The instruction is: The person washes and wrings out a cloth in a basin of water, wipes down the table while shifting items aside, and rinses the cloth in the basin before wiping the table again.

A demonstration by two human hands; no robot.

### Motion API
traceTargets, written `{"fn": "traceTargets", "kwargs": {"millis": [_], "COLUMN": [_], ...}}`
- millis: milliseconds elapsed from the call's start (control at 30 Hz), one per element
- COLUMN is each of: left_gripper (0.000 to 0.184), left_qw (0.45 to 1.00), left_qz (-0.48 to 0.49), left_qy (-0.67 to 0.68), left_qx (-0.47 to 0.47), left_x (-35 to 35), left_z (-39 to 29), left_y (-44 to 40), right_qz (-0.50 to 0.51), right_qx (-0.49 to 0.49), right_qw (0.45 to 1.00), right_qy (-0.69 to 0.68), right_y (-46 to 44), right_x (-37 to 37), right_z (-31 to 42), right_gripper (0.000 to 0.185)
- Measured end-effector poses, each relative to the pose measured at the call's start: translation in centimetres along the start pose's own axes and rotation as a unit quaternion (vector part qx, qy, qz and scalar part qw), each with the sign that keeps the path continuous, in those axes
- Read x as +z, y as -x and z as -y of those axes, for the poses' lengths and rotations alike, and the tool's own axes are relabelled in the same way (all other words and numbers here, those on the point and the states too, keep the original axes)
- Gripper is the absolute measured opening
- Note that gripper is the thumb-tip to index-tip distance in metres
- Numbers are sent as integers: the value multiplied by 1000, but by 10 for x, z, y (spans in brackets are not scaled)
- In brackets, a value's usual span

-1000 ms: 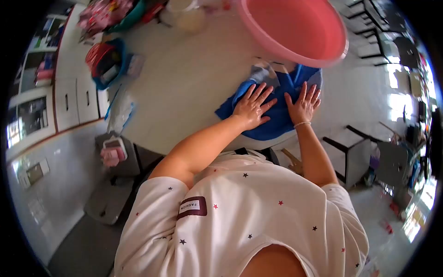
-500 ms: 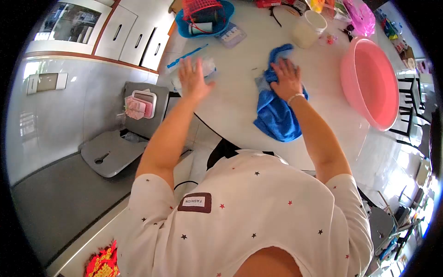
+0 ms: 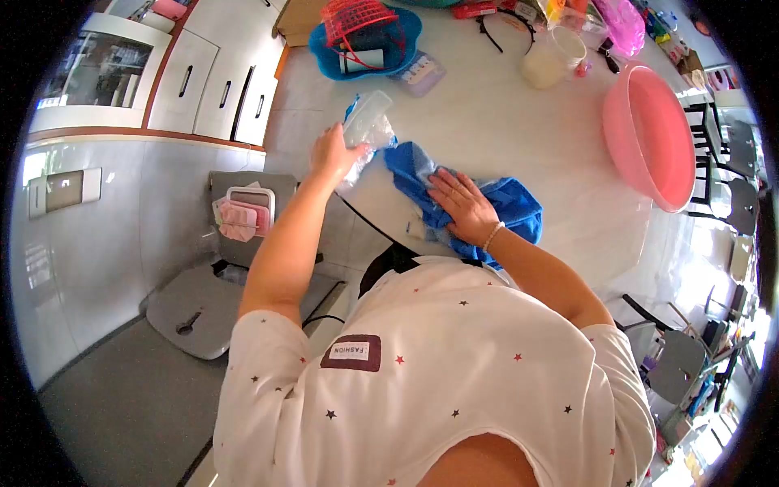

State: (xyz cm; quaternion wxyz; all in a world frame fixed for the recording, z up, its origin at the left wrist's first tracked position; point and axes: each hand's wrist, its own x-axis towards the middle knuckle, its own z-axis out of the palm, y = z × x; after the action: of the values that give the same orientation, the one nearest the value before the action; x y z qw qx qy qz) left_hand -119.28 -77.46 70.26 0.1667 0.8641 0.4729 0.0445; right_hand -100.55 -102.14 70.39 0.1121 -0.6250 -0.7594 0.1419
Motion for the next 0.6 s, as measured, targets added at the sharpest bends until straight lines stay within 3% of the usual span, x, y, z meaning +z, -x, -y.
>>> {"fn": "traceTargets", "kwargs": {"millis": [67, 167, 300, 367, 500, 600], "left_gripper": [55, 51, 47, 45, 41, 42], "left_qw": [995, 964, 957, 959, 926, 901], "left_qz": [6, 17, -42, -72, -42, -55], "left_qy": [103, 230, 233, 228, 273, 360], "left_qx": [-14, -134, -166, -154, -257, -235], "left_x": [-18, -42, -85, -92, -119, -106], "left_z": [4, 28, 46, 63, 49, 54], "left_y": [22, 62, 112, 131, 150, 146], "right_qz": [-8, -42, -55, -26, 25, 17], "right_qx": [51, 101, 111, 60, -58, -182], "right_qw": [999, 994, 991, 996, 995, 983], "right_qy": [0, 32, 43, 66, 78, -13], "right_y": [-15, -65, -146, -186, -220, -197], "right_x": [-2, 8, 10, 11, 23, 34], "right_z": [5, -5, -11, -13, 8, 32], "right_gripper": [71, 74, 77, 73, 66, 54]}}
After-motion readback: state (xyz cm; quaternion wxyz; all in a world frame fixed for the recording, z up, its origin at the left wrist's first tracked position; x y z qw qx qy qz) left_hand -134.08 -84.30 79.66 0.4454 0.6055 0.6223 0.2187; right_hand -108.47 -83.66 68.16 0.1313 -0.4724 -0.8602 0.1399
